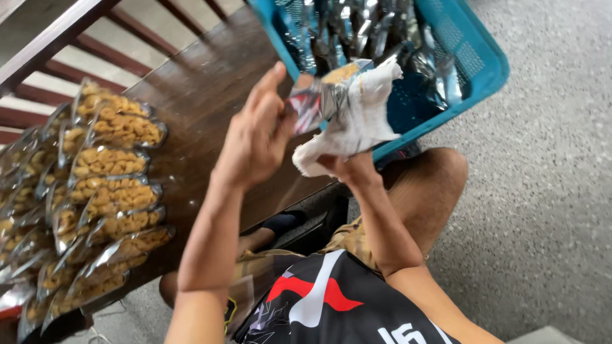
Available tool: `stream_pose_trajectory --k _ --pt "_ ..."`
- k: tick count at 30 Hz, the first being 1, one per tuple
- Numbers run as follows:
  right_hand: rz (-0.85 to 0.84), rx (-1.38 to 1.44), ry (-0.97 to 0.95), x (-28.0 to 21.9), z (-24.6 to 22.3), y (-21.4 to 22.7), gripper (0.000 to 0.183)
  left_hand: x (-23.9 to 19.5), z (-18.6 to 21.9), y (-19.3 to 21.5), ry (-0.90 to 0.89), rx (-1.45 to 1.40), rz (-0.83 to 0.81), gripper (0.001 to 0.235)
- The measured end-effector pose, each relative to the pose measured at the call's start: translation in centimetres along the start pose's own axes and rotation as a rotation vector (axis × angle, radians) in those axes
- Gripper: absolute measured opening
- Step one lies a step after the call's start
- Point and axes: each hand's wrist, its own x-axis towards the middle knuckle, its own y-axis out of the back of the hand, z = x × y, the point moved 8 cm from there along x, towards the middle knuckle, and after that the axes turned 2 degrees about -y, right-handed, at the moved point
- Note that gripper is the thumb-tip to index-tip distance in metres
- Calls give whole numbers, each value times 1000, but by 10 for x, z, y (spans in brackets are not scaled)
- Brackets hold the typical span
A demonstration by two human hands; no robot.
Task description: The person sits at a table and repeatedly wipes the exterior of sealed snack packages with a white cloth. They pick up each package, wipe it, and place it into a blue basket. The process is repeated for multiple packages.
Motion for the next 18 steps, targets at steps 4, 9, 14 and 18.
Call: stream_pose_trajectory --k 4,9,14,18 --pt "-167 -191 208 -20 -15 -75 45 -69 20 1 69 -134 209 8" --pt "-178 -213 207 -4 -8 -99 47 -127 -23 10 420 -705 304 26" --pt "-284 -364 412 -35 -29 -142 49 -145 -49 8 460 -736 378 41" --pt "-266 -190 365 -55 -10 -150 51 -162 -52 3 445 -544 344 41"
